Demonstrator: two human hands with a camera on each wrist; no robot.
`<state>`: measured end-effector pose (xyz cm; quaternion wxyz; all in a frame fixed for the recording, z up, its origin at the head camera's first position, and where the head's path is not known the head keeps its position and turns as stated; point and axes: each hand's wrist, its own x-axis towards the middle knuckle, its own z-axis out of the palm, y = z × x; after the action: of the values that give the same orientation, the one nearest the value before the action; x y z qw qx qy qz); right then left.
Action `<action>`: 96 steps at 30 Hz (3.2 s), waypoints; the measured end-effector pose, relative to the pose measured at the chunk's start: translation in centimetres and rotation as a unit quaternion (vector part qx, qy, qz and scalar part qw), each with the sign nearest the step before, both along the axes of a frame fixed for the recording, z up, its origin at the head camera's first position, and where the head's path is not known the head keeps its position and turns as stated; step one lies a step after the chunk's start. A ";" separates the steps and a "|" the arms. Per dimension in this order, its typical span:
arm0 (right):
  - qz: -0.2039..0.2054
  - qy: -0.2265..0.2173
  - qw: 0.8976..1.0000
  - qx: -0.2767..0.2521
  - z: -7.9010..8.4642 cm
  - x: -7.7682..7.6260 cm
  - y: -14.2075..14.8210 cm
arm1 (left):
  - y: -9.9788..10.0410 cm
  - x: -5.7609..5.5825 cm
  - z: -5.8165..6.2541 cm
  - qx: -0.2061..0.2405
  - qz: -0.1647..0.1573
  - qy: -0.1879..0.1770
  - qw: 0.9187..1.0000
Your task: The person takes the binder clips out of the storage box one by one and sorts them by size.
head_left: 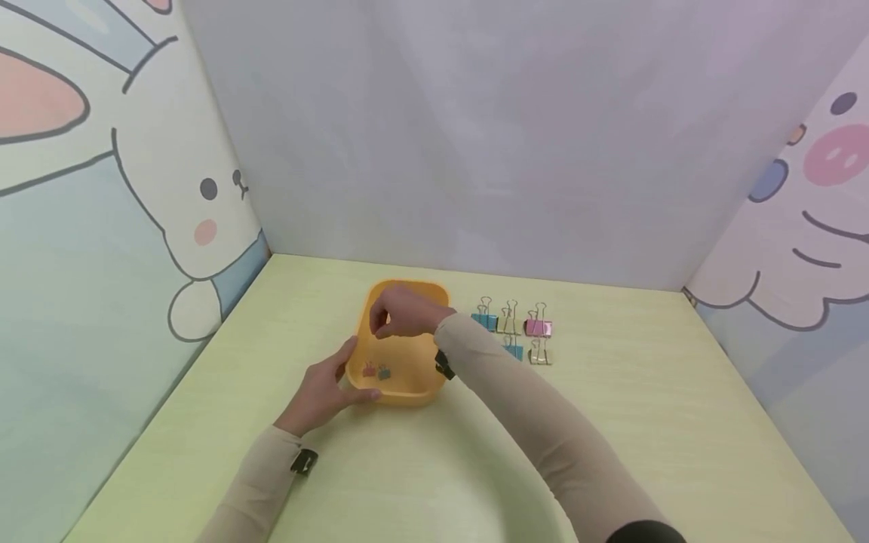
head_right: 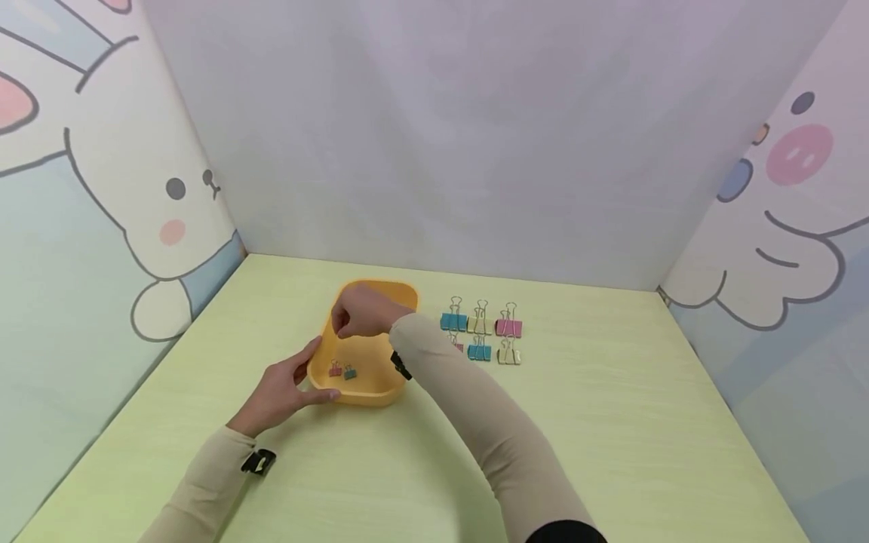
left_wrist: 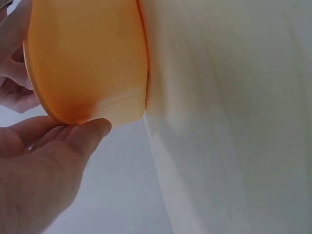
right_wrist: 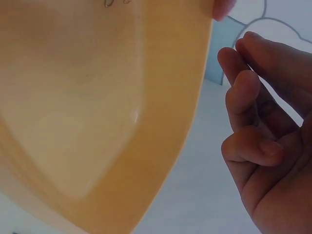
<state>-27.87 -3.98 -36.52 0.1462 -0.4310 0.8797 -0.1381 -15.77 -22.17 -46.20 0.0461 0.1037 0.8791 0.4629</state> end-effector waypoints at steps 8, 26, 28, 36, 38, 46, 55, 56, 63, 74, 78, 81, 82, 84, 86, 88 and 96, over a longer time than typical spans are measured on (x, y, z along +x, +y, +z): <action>-0.006 -0.002 0.998 0.056 -1.7 0.4 -1.2 | 0.1 0.1 0.1 -0.002 0.002 -0.004 1.000; -0.039 -0.011 0.986 0.163 -3.7 0.4 -2.9 | 0.1 0.1 -0.2 0.000 -0.004 0.015 1.000; -0.046 -0.019 0.986 0.160 -3.8 0.3 -2.9 | 0.1 0.1 -0.3 -0.004 -0.005 0.018 1.000; -0.047 -0.032 0.986 0.158 -5.0 -0.4 -2.8 | 0.0 0.0 -0.4 0.001 -0.005 0.024 1.000; -0.047 -0.041 0.985 0.158 -5.1 -0.5 -2.9 | 0.0 -0.1 -0.4 0.000 -0.006 0.027 1.000; -0.067 -0.062 0.983 0.162 -3.9 -0.9 -2.2 | 0.3 -0.5 -0.4 0.000 -0.003 0.006 1.000; -0.078 -0.083 0.989 0.099 -1.7 -1.7 -0.2 | 0.1 -0.5 -0.5 -0.003 0.002 0.001 1.000; -0.078 -0.086 0.989 0.093 -1.4 -1.8 0.1 | 0.1 -0.4 -0.5 -0.002 0.003 -0.001 1.000; -0.073 -0.082 0.993 0.053 0.0 -2.0 2.1 | 0.0 -0.4 -0.4 -0.008 0.009 -0.026 1.000; -0.068 -0.054 0.996 0.021 2.0 -1.4 5.6 | 0.1 -0.4 -0.3 -0.007 0.010 -0.019 1.000; -0.058 -0.030 0.998 0.004 2.6 -1.3 6.6 | -0.4 -0.3 -0.1 -0.002 0.013 -0.009 1.000; -0.055 -0.020 0.998 0.001 2.9 -1.2 7.2 | -0.8 -0.2 0.1 -0.008 0.018 -0.004 1.000; -0.056 -0.019 0.998 0.002 2.9 -1.2 7.4 | -0.9 -0.2 0.1 -0.009 0.021 -0.002 1.000; -0.063 -0.017 0.998 0.007 2.9 -1.2 7.8 | -1.0 -0.2 0.1 -0.013 0.020 0.003 1.000; -0.070 -0.017 0.997 0.013 3.0 -1.1 8.3 | -1.0 -0.3 0.1 -0.014 0.015 0.007 1.000; -0.079 -0.022 0.997 0.012 3.0 -1.0 8.8 | -0.9 -0.3 0.0 -0.013 0.015 0.005 1.000; -0.089 -0.014 0.996 0.003 3.5 -0.6 10.6 | -0.7 -0.5 0.1 -0.027 0.011 0.008 1.000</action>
<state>-28.50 6.60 -32.98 0.1465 -0.3483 0.9130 -0.1540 -16.31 -22.87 -46.13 0.0365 0.0967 0.8929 0.4383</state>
